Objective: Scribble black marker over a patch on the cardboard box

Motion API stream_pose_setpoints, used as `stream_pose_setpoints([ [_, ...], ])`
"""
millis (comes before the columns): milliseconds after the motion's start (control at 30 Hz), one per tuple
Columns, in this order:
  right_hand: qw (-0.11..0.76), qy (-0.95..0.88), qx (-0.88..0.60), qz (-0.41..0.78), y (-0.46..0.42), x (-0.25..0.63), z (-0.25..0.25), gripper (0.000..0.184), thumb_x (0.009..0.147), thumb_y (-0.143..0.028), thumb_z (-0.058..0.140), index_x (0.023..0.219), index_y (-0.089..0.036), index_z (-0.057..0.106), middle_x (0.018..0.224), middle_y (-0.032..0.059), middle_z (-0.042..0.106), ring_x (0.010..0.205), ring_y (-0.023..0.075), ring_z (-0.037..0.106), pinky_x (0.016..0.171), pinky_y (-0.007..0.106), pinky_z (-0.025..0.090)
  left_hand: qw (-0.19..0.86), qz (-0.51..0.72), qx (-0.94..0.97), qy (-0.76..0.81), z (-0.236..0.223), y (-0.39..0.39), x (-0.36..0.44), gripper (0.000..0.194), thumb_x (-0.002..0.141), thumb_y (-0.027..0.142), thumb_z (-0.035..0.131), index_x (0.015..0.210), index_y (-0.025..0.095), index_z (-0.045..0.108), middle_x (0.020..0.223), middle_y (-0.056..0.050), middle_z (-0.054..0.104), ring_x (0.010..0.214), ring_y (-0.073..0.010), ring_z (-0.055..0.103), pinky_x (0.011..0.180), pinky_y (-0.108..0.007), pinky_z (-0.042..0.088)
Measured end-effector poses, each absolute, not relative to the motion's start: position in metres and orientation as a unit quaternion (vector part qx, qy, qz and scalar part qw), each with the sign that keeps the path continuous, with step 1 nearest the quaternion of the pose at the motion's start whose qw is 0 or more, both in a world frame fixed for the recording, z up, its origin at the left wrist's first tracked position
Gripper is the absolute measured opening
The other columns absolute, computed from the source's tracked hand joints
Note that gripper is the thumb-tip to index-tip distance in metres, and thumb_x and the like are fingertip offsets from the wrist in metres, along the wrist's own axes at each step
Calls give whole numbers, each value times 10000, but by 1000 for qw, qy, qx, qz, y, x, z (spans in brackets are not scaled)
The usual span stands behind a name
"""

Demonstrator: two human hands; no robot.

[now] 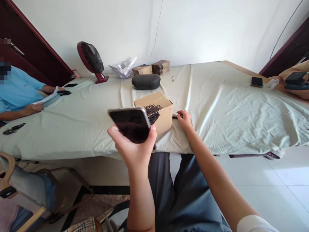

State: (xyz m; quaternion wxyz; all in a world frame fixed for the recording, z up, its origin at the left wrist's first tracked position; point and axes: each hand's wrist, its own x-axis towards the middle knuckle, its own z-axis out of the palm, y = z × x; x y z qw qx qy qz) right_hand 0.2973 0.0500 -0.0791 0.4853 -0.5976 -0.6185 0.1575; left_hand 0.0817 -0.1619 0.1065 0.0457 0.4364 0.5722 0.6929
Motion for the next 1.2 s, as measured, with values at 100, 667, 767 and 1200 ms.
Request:
stream_pose_setpoints([
  [100,490,-618,-593,158,51,298,-80,178,820,-232,553,905,-245,709,963,76,757,888,262,705,1010,495,509,16,671,420,611,100,-154,91,666,608,436,885,1051,277,414,984,-24,674,884,-242,733,740,-365,647],
  [667,491,-619,-592,156,53,298,-82,189,821,-235,556,914,-237,721,964,83,758,877,269,700,1019,511,502,10,639,357,681,75,-128,99,703,599,536,892,1021,290,387,969,-33,711,876,-295,751,742,-399,611],
  [767,490,-619,-594,155,53,298,-83,194,828,-235,552,918,-242,724,958,80,759,878,268,695,1016,503,504,2,635,365,681,71,-127,99,697,609,530,891,1032,287,393,984,-36,708,872,-287,747,735,-387,604],
  [1200,484,-619,-598,157,53,298,-82,186,827,-226,554,915,-241,718,958,71,763,881,259,692,1067,515,478,19,599,393,698,70,-126,95,691,648,524,863,1063,287,364,1030,-51,708,929,-315,755,798,-436,623],
])
